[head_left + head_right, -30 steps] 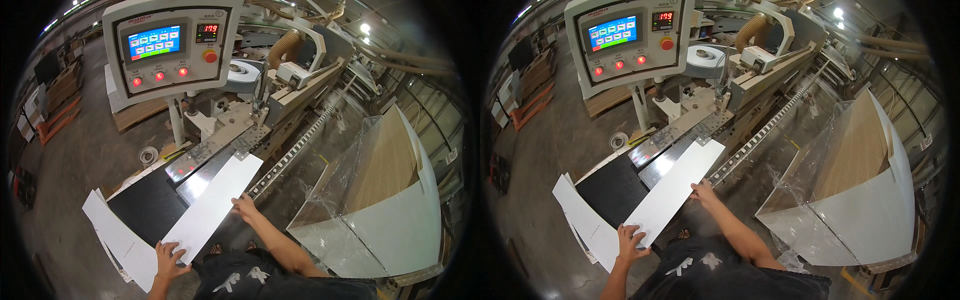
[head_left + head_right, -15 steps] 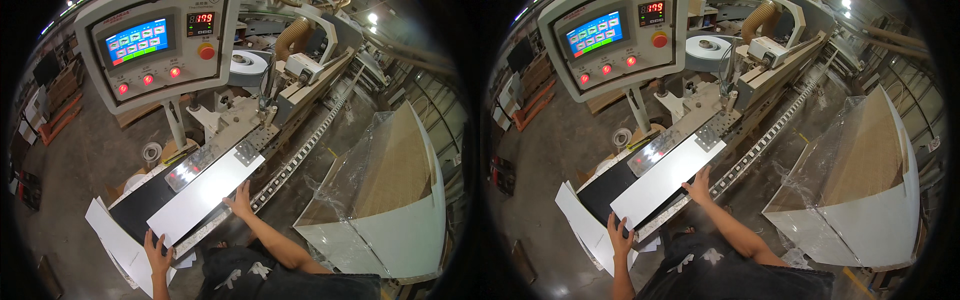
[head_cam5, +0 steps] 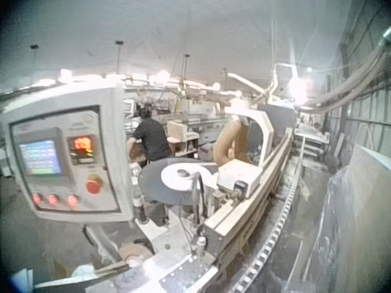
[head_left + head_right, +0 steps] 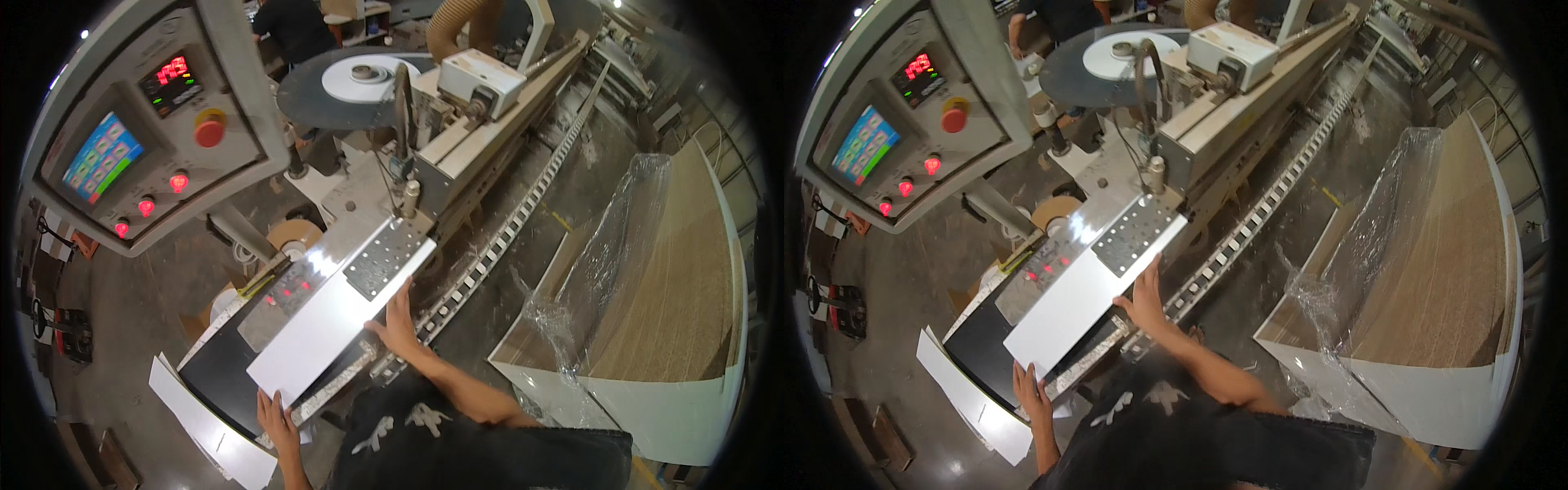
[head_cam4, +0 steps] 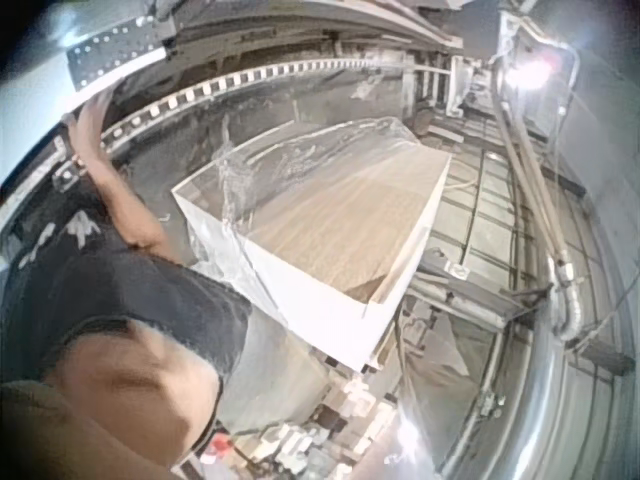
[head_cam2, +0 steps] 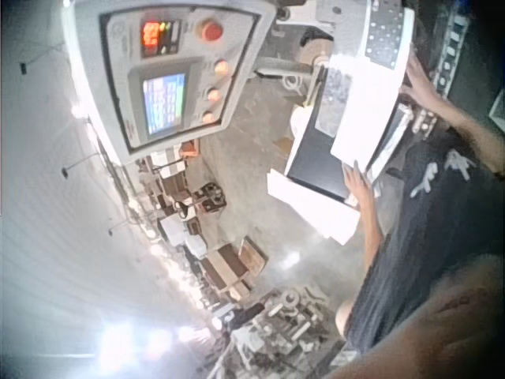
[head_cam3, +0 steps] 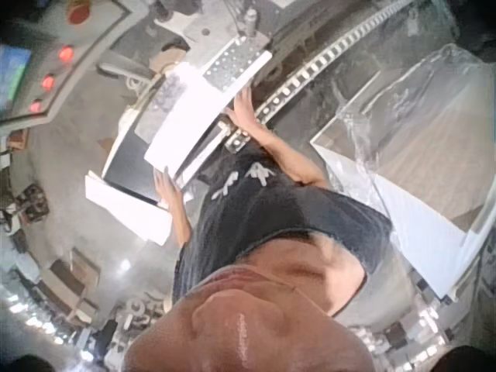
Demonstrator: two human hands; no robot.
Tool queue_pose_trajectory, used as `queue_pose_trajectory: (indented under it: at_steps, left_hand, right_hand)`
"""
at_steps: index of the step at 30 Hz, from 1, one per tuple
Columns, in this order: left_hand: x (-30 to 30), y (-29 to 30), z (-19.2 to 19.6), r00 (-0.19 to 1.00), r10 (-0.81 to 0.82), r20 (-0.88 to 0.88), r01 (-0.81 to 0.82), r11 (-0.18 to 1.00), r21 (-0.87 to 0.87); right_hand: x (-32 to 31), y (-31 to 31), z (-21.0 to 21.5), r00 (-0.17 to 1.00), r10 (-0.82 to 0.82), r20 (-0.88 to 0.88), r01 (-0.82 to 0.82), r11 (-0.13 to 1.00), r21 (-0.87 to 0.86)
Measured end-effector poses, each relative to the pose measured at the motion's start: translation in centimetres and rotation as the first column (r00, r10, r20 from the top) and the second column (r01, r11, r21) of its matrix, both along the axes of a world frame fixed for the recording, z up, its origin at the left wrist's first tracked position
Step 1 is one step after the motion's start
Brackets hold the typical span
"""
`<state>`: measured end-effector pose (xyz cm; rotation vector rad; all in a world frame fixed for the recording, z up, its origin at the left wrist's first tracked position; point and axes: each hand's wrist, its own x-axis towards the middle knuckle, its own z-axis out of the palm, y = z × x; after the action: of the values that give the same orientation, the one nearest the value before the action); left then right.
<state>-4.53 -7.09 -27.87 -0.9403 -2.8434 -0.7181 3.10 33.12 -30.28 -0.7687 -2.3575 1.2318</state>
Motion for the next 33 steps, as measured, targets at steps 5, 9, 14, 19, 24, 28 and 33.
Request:
queue_pose_trajectory:
  at_steps: [5,9,14,19,24,28,33]
  left_hand:
    - [-0.1,7.5,1.2,0.999,-0.016,-0.038,0.016,1.0,0.003]
    - [0.5,11.1,0.7,0.998,-0.034,-0.06,0.032,0.999,-0.044]
    - [-0.4,16.2,-0.2,0.996,-0.058,-0.065,0.061,0.997,0.048]
    - [0.1,21.9,-0.2,0.999,-0.034,-0.033,0.036,0.999,0.041]
    - [-0.6,26.7,0.8,0.974,-0.215,0.065,0.207,0.972,0.111]
    - [-3.1,25.0,1.4,0.92,-0.374,0.118,0.351,0.92,0.177]
    - [-1.8,24.8,4.6,0.864,-0.458,0.21,0.326,0.826,0.46]
  right_hand:
    - [0.4,6.9,0.3,1.0,-0.018,-0.004,0.018,1.0,0.02]
    - [1.1,10.8,0.6,0.995,-0.046,0.089,0.036,0.993,0.108]
    - [1.6,16.9,1.1,0.98,-0.099,0.171,0.103,0.995,-0.017]
    - [4.4,13.4,5.8,0.997,-0.076,0.031,0.077,0.737,-0.672]
    - [5.4,0.9,5.1,0.975,-0.128,-0.184,-0.153,0.224,-0.963]
    - [2.0,-1.1,5.9,0.914,-0.233,-0.333,-0.29,0.199,-0.936]
    - [-0.4,3.1,4.4,0.777,-0.591,-0.216,-0.179,0.122,-0.976]
